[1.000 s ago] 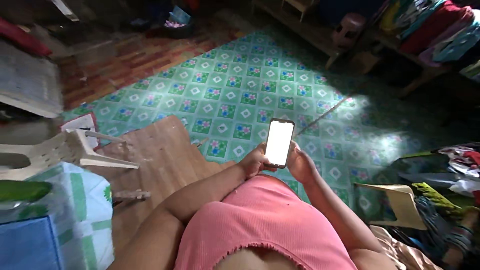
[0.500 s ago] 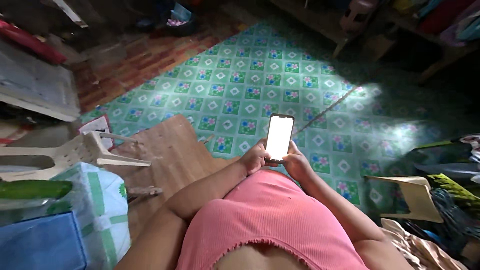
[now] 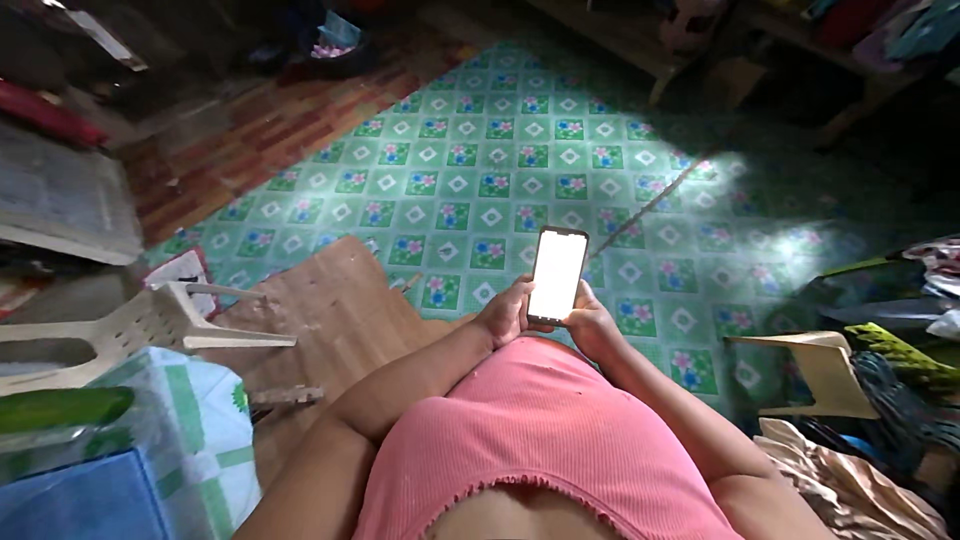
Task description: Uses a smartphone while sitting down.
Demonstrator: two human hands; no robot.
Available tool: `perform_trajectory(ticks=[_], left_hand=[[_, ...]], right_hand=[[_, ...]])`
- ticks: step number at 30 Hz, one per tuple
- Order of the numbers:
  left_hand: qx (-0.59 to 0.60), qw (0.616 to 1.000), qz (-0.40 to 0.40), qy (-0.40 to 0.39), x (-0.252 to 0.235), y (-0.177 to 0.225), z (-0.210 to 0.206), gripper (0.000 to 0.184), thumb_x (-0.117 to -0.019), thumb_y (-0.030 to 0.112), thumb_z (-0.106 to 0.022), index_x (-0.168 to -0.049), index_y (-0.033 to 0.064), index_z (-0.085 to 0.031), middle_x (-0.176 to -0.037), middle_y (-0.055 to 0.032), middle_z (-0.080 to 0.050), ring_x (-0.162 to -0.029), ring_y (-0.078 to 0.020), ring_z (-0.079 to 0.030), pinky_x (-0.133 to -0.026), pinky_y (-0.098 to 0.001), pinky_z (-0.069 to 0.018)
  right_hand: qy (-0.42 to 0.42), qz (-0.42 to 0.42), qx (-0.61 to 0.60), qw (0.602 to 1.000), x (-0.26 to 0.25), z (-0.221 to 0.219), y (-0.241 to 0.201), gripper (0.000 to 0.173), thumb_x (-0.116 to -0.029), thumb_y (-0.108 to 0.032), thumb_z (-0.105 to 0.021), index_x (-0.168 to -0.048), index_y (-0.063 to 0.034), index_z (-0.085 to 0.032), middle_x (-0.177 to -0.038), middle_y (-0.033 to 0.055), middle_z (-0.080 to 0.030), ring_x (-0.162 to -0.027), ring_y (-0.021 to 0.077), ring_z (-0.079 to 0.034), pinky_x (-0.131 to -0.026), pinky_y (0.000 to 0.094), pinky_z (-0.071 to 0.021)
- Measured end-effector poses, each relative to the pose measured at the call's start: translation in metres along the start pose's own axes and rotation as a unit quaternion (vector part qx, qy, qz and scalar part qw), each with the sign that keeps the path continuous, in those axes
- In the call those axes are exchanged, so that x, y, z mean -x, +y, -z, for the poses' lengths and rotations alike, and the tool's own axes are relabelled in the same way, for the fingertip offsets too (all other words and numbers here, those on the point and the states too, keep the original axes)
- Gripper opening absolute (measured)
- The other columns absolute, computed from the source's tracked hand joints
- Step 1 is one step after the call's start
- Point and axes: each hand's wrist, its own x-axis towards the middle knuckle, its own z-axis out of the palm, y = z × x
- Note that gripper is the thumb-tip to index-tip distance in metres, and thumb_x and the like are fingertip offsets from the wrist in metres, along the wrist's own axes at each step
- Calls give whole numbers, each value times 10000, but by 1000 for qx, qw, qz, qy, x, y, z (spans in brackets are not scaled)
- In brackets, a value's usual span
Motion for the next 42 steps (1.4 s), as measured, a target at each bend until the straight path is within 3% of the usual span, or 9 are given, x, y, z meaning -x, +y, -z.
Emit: perform_trajectory(ticks=[16,42], left_hand=[[-11,1000,-1,-11,-5,3,3,452,-1111,335,-191,-1509,184,-344,-1302,-180,-625,-1101,-331,-674,-851,-497,-592],[-3,1000,4,-4,-7,6,3,449,-1086,264,-194,-1503,174,-332,-1292,-196,-620,-1064,-339,-682,-825,-491,-596]], right_hand=[[11,-4,-1,1000,-8,1,3,821,-729,126,-473,-1494,-75,-255,-1326,184,-590,-1149,263,-651,-951,457,-568],[19,5,1,1000,-10,-1,2,805,-723,126,-466,-1480,-79,-287,-1321,172,-595,-1147,255,-649,-950,463,-564]])
